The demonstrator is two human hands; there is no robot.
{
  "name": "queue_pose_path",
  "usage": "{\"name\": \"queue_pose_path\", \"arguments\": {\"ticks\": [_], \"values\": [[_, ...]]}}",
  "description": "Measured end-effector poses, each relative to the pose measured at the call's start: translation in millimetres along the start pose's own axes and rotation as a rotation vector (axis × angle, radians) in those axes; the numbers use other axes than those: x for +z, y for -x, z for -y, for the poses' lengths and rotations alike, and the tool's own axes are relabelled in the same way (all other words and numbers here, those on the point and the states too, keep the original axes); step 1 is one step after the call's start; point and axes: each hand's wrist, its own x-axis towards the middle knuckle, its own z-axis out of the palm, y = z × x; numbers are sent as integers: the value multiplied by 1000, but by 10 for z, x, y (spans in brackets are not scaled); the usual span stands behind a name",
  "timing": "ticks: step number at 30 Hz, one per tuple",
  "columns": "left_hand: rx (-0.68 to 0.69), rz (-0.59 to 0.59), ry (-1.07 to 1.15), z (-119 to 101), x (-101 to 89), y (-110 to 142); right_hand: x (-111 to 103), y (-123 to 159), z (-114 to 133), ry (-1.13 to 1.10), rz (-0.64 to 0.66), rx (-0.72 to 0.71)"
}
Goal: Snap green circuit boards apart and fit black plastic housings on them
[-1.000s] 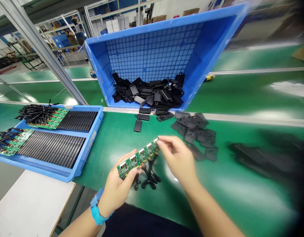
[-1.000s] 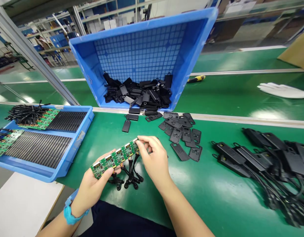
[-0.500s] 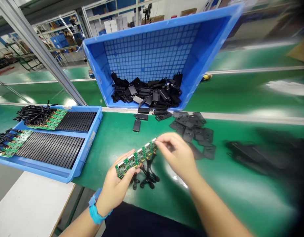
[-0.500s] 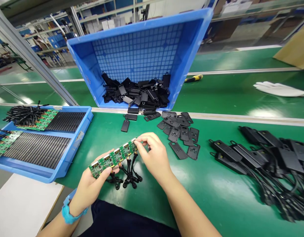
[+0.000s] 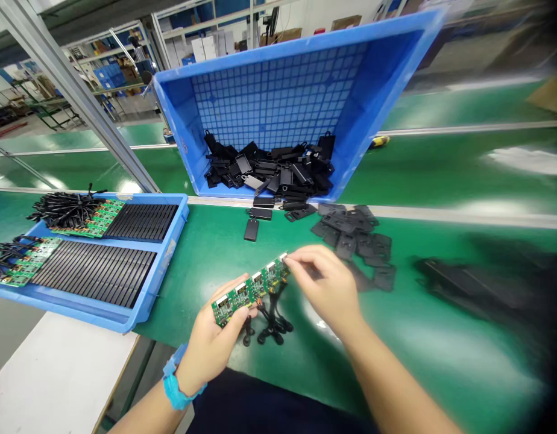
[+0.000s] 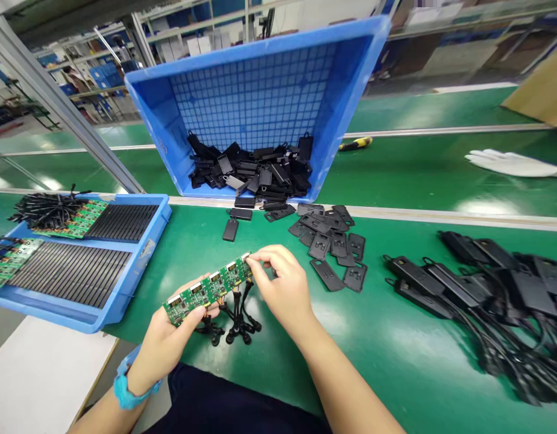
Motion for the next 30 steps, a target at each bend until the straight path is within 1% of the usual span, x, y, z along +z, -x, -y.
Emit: {"name": "queue_pose_path", "arguments": {"ticks": [4,7,9,11,13,15,16,17,19,20,22,24,25,26,27,28,29,30], "values": [[-42,-39,5,-2,5,-6,-40,-42,18,1,197,68],[-121,-93,88,3,13,-40,-125,10,75,-31,268,147],[-154,-94,168,7,4,-72,-241,96,64,-66,302,252],[-169,-71,269,10,-22,-104,-386,236,-33,-65,366,386],[-194,-41,373,15,-63,-131,-520,433,-214,-15,490,499],[-230,-7,449,23,-108,-157,-609,669,-433,100,637,548],[-249,10,474,30,-128,-171,-637,784,-535,185,673,553],[-266,23,497,39,-146,-184,-658,886,-621,262,689,545],[-287,26,527,59,-173,-209,-691,1012,-721,371,674,505],[-295,21,533,68,-182,-217,-704,1021,-727,400,653,476],[-304,12,536,78,-193,-226,-702,915,-651,434,575,410],[-305,8,531,81,-205,-231,-618,675,-478,407,434,393],[-302,9,530,83,-214,-239,-532,528,-372,342,359,411],[-297,13,525,90,-226,-254,-414,379,-265,219,324,459],[-289,16,513,105,-240,-281,-269,239,-168,49,347,486],[-279,9,487,131,-257,-322,-102,118,-90,-91,397,508],[-268,-19,454,170,-273,-376,75,21,-39,-128,431,538],[-260,-66,419,220,-285,-442,254,-50,-17,-107,426,551]]}}
